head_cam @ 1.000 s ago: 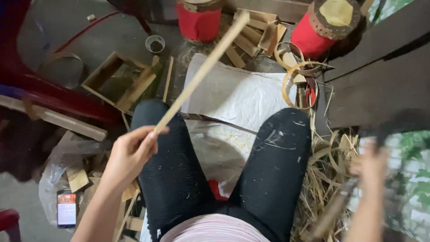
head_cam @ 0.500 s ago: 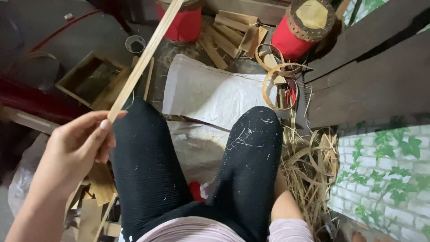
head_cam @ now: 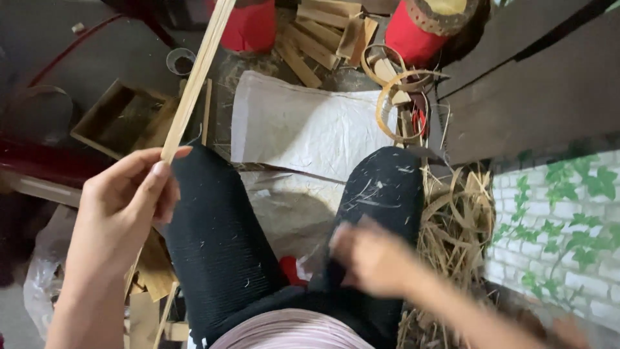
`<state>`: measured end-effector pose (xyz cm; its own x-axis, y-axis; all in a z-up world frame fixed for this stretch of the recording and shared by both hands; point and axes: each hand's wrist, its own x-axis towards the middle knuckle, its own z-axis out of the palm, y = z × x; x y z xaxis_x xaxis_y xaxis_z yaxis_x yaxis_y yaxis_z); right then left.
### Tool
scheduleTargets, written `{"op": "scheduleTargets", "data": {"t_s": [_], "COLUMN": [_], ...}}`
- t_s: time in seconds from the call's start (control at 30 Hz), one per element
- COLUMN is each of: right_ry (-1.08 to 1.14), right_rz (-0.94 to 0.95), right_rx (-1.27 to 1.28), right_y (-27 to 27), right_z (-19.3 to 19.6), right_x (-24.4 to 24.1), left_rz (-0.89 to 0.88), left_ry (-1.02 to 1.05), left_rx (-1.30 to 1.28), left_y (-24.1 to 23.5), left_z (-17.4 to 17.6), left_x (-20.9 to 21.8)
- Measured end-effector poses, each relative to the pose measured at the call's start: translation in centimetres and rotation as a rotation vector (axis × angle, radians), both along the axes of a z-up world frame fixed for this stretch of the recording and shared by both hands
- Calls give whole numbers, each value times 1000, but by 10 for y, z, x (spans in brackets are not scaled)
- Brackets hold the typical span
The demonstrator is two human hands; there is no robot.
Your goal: The person sits on the floor and uses a curved blade to shave and shape a thin wooden stick. They repeatedly scrape the stick's surface, rotate it, and inspect the edges while wood shavings accumulate on their lap and the floor.
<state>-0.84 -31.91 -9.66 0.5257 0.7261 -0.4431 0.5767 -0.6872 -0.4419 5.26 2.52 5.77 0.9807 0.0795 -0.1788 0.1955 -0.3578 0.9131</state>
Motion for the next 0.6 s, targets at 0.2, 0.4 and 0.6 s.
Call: {"op": "scheduleTargets", "data": {"t_s": [0.2, 0.4, 0.6], "right_ry": [-1179, -264, -1090], "right_rz": [-769, 429, -193], "right_rx": [-53, 244, -151], "right_y": [-174, -20, -29], "right_z": [74, -88, -34], "right_x": [141, 10, 98], "left_rz": [8, 94, 102], "left_ry": [-85, -173, -138], "left_rx": [19, -30, 28], "left_y": [28, 41, 65], "left_z": [1, 5, 12], "left_x": [-20, -43, -45]}}
